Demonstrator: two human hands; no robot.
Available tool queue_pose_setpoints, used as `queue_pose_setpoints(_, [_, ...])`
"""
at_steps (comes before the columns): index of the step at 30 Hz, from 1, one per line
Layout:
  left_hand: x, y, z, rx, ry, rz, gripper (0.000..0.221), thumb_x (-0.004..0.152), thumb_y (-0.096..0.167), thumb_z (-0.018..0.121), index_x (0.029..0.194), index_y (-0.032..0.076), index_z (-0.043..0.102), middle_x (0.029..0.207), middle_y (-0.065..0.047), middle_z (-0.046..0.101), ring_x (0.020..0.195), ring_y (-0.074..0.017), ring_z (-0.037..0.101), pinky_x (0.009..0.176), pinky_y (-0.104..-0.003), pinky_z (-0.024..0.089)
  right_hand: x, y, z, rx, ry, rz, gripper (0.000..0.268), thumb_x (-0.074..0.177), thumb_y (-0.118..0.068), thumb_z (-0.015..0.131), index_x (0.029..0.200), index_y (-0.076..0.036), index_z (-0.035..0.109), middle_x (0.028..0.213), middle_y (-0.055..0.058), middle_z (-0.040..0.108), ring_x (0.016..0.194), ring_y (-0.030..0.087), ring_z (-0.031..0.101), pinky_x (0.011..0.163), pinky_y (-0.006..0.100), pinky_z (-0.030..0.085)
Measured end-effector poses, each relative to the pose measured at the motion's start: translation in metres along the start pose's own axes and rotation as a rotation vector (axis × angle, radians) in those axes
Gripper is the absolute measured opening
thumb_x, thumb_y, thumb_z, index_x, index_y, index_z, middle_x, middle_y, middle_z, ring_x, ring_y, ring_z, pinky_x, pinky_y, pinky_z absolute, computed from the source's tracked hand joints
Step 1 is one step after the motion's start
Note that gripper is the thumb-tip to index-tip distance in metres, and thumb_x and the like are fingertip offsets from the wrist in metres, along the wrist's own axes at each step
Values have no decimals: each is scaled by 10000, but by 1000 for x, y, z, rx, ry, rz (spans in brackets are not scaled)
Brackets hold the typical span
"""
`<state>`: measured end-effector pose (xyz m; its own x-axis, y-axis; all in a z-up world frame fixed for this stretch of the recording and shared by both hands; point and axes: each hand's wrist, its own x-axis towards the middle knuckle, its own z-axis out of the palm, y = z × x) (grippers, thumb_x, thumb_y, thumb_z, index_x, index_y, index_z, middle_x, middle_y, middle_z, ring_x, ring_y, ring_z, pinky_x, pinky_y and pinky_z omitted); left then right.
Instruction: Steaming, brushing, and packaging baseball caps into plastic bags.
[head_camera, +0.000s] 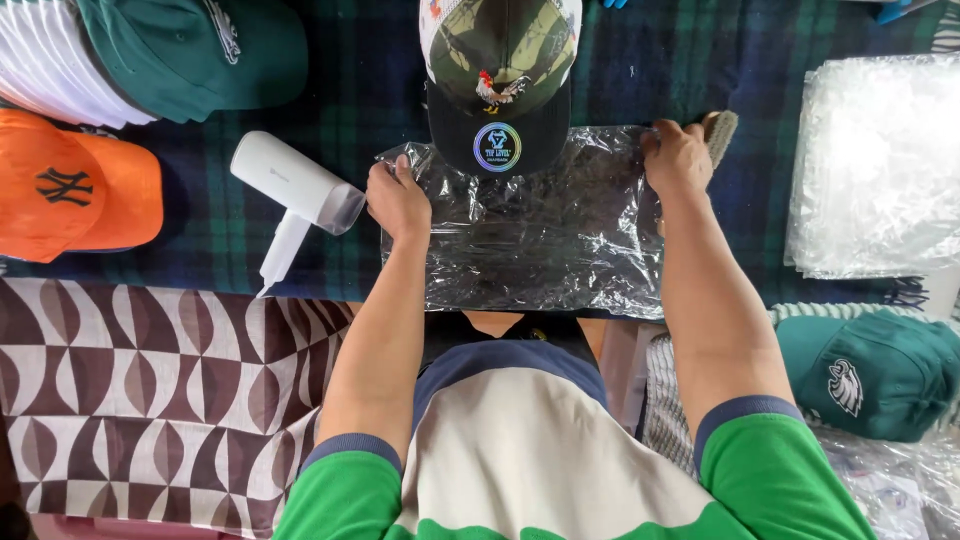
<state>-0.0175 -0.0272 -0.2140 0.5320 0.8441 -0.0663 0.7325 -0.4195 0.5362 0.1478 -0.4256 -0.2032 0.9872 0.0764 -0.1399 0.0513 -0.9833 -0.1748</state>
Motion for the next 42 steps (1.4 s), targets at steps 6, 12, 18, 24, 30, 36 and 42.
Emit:
queue_pose_setpoints(6, [-39,-16,-47,-179,79,316,511,1083,377,587,1444,33,476,1166,-144,630,1152,-354,601,936,-482,494,-76,-74,14,-275,424,-182,327,890,-387,759,1159,-215,688,1097,151,590,1094,441,606,841,552,446])
queue_pose_setpoints(12, [-107,-84,-126,23,136,482,655,1004,466,678,1448,7,537,1240,-186,622,1106,-356,626,945,-438,498,-158,-254,-2,505,416,-1117,137,950,-153,629,971,-101,753,933,117,709,875,303,711,795,433,563])
queue_pose_setpoints(18, [-144,-121,-143,-286,-488,-376,563,953,557,691,1347,161,623,1186,-72,704,1117,-270,671,963,-397,521,-71,-361,54,390,401,-1131,418,990,-250,628,1365,-67,615,1167,192,634,1144,392,608,1035,486,482])
queue_pose_setpoints(24, [-136,-131,-151,-242,-583,-489,326,967,512,656,1193,282,704,1115,1,743,1103,-212,696,946,-359,525,-48,-376,41,124,-534,-634,254,977,-418,558,1202,-390,672,1156,-47,740,1155,277,664,971,475,430])
queue_pose_setpoints(30, [-132,-149,-145,-240,-586,-525,274,972,544,634,1153,351,706,1090,43,746,1073,-181,699,918,-337,528,-68,-372,6,306,-655,-561,350,894,-476,643,1238,-412,649,997,-71,752,1112,241,685,993,445,469])
queue_pose_setpoints(36, [-131,-128,-179,-370,-611,-460,244,1019,373,547,1078,163,656,725,25,613,637,-115,544,683,-310,478,-72,-379,-3,559,-693,-366,280,944,-219,579,1223,-187,572,922,-23,644,863,186,629,818,365,482])
queue_pose_setpoints(42, [-148,-172,-158,-301,-597,-423,296,979,394,590,1062,129,693,952,-39,740,905,-182,650,860,-339,512,-63,-383,48,633,-564,-312,222,992,-148,525,1212,-171,506,876,-24,582,800,203,613,751,404,492])
